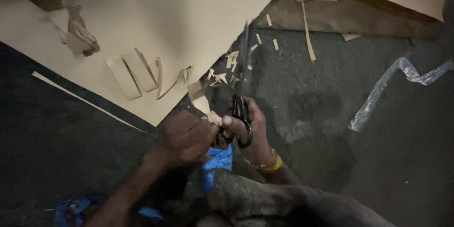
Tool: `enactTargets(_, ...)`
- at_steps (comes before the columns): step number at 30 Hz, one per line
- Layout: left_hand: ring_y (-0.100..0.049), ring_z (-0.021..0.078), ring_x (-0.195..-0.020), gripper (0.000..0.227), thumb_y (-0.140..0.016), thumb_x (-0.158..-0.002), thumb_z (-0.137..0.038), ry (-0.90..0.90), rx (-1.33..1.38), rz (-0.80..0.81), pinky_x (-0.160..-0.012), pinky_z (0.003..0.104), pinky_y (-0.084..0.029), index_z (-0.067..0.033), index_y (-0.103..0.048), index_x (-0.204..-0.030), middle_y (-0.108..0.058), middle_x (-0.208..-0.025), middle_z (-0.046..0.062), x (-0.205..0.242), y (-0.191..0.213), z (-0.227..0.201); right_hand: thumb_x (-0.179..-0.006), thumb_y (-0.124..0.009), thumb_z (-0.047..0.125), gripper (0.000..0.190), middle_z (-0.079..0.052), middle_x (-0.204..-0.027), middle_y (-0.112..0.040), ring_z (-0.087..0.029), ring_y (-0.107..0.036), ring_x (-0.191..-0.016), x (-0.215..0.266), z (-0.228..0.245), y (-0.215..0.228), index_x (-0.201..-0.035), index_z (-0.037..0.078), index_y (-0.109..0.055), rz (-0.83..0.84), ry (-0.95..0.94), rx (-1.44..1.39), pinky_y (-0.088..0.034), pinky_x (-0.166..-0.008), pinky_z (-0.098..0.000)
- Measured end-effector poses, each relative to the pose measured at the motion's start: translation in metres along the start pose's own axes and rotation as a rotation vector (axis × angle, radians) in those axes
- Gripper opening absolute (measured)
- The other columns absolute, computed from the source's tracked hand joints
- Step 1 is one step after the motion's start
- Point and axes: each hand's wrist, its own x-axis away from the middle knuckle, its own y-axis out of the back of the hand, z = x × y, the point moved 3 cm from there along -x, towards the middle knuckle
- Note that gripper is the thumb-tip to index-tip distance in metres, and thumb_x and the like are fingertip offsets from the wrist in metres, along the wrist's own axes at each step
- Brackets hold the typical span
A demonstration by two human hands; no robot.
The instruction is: The person sits on the floor and uses scissors to cut a long strip of light-colored paper into small rectangular pieces. The cut pieces accumulate on the floor and on a larger sheet of paper nearby.
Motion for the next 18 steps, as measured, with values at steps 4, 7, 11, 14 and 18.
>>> enactTargets(4, -0.061, 0.0170, -0.076, 0.021, -0.079, -0.075, -0.008, -0.103, -0.093, 0.023, -0.059, 0.033, -0.047, -0.0011, -0.074, -0.094, -0.064, -0.087, 0.002, 0.006, 0.007, -0.003, -0.088, -0.076, 0.021, 0.048, -0.003, -0.078, -0.066, -0.007, -0.062, -0.066, -0.002, 0.005, -0.007, -0.123, -0.005, -0.056, 0.046, -0.061, 0.012, -0.051, -0.057, -0.0225)
enactTargets(7, -0.062, 0.0177, -0.078, 0.027, -0.078, -0.074, -0.009, -0.139, -0.101, 0.020, -0.060, 0.034, -0.049, 0.0013, -0.075, -0.099, -0.064, -0.090, 0.004, 0.005, 0.008, -0.004, -0.086, -0.077, 0.018, 0.049, -0.002, -0.080, -0.067, -0.007, -0.063, -0.068, -0.005, 0.012, -0.007, -0.124, -0.005, -0.055, 0.069, -0.017, 0.065, -0.053, -0.058, -0.0229)
enactTargets(11, -0.060, 0.0157, -0.077, 0.020, -0.080, -0.082, -0.007, -0.200, -0.123, 0.021, -0.058, 0.032, -0.045, 0.0015, -0.074, -0.100, -0.062, -0.090, 0.004, 0.009, 0.008, -0.004, -0.084, -0.076, 0.016, 0.050, -0.004, -0.076, -0.067, -0.009, -0.064, -0.062, -0.005, 0.010, -0.006, -0.124, -0.003, -0.053, 0.109, -0.098, 0.029, -0.054, -0.055, -0.0240)
enactTargets(14, -0.061, 0.0190, -0.077, 0.028, -0.078, -0.082, -0.017, -0.178, -0.051, 0.089, -0.059, 0.035, -0.047, 0.0035, -0.074, -0.102, -0.065, -0.093, 0.008, 0.013, 0.005, -0.003, -0.083, -0.076, 0.013, 0.049, -0.004, -0.078, -0.067, -0.010, -0.066, -0.062, -0.004, 0.007, -0.004, -0.122, -0.004, -0.052, 0.095, -0.104, -0.001, -0.055, -0.055, -0.0254)
enactTargets(18, -0.060, 0.0207, -0.070, 0.034, -0.078, -0.085, -0.021, 0.340, 0.165, 0.119, -0.056, 0.037, -0.047, -0.0036, -0.078, -0.114, -0.063, -0.079, 0.005, 0.012, -0.006, 0.002, -0.085, -0.079, 0.010, 0.051, -0.004, -0.087, -0.066, -0.009, -0.064, -0.071, -0.005, 0.003, 0.000, -0.124, -0.006, -0.052, 0.027, 0.039, 0.016, -0.055, -0.060, -0.0248)
